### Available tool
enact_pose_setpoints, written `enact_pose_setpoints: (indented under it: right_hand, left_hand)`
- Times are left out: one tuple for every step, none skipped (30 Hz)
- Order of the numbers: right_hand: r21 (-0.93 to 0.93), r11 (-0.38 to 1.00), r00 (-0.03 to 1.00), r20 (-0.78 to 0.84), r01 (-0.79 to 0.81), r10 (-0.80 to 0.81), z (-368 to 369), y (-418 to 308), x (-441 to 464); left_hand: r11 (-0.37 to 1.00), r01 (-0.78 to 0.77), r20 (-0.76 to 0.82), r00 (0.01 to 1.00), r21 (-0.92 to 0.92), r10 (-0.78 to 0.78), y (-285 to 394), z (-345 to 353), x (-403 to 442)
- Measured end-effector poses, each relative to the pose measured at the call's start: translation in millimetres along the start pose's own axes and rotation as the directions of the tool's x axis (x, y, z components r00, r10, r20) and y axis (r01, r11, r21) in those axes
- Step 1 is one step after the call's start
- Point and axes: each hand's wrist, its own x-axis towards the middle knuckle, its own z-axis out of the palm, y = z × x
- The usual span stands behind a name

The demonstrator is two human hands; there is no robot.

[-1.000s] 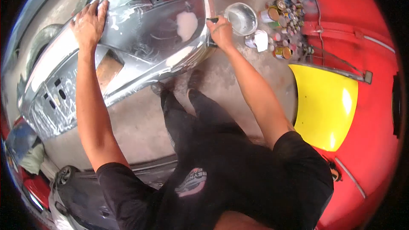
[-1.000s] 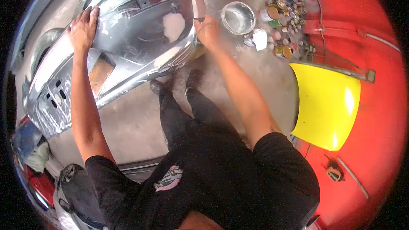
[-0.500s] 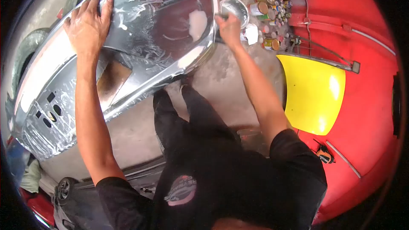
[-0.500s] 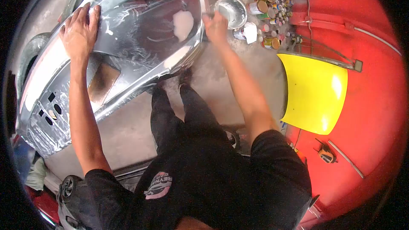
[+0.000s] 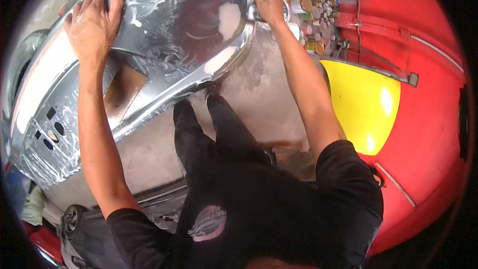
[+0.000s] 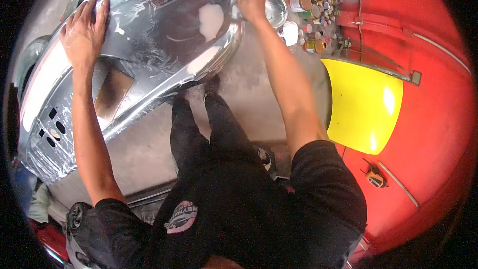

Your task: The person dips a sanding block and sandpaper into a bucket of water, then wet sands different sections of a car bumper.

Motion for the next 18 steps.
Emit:
enact_pose_setpoints:
  right_hand:
    - [0.001,0.998,0.998,0.031,-0.058,0.058,-8,-14,-26]
    - [0.007,0.999,0.999,0.022,-0.042,0.042,-8,-11,-43]
    - [0.063,0.995,0.997,0.033,-0.073,0.071,-4,4,-68]
    - [0.115,0.987,0.993,0.054,-0.114,0.108,-4,4,-81]
    - [0.114,0.987,0.993,0.060,-0.109,0.103,-1,9,-73]
    - [0.079,0.997,1.000,0.019,-0.018,0.017,-1,5,-52]
    - [0.038,0.997,0.998,-0.016,0.064,-0.063,-4,3,-35]
    - [0.037,0.997,0.998,-0.010,0.066,-0.065,-4,-2,-14]
    - [0.048,0.999,0.999,0.031,0.010,-0.011,-3,-10,9]
    - [0.053,0.997,0.996,0.070,-0.062,0.058,-3,-11,11]
    - [0.057,0.997,0.999,0.013,0.047,-0.048,0,1,-10]
    - [0.059,0.996,0.998,0.004,0.062,-0.063,7,17,-32]
    - [0.054,0.997,0.999,-0.020,0.048,-0.047,14,35,-64]
    - [0.046,0.999,0.999,-0.034,0.020,-0.019,16,43,-83]
    - [0.047,0.999,0.999,-0.027,0.022,-0.021,12,37,-78]
    - [0.065,0.996,0.998,-0.013,0.063,-0.062,6,25,-61]
    - [0.078,0.992,0.995,0.001,0.096,-0.096,-2,13,-46]
    - [0.077,0.993,0.996,0.008,0.093,-0.094,-8,1,-24]
  left_hand:
    - [1.000,0.007,0.008,1.000,0.009,-0.007,1,-1,1]
    - [0.999,0.023,0.004,1.000,0.024,-0.024,-1,-2,4]
    - [0.999,0.009,-0.023,1.000,0.040,-0.008,-3,0,2]
    - [0.999,0.013,-0.020,1.000,0.040,-0.012,-4,-1,1]
    - [0.999,0.013,-0.014,1.000,0.037,-0.012,-5,-1,0]
    - [0.999,0.011,-0.011,1.000,0.033,-0.011,-4,0,0]
    - [1.000,0.015,-0.004,1.000,0.028,-0.015,-3,0,0]
    - [1.000,0.015,0.005,1.000,0.017,-0.015,-4,0,1]
    - [1.000,0.012,0.013,1.000,0.009,-0.012,-4,0,0]
    - [1.000,0.001,0.023,1.000,0.003,-0.001,-3,1,-3]
    - [1.000,-0.002,0.023,1.000,0.009,0.002,-2,1,-3]
    - [1.000,0.011,0.005,1.000,0.028,-0.011,-5,1,2]
    - [0.999,0.038,0.022,0.999,0.021,-0.039,-1,-4,3]
    - [0.999,0.045,0.026,0.999,0.021,-0.045,-1,-4,2]
    - [1.000,0.021,0.017,1.000,0.022,-0.021,-3,-4,1]
    - [1.000,-0.003,0.001,1.000,0.027,0.003,-5,-3,2]
    - [0.999,-0.018,-0.022,1.000,0.045,0.019,-5,-1,0]
    - [0.999,-0.015,-0.015,1.000,0.043,0.016,-5,1,-1]
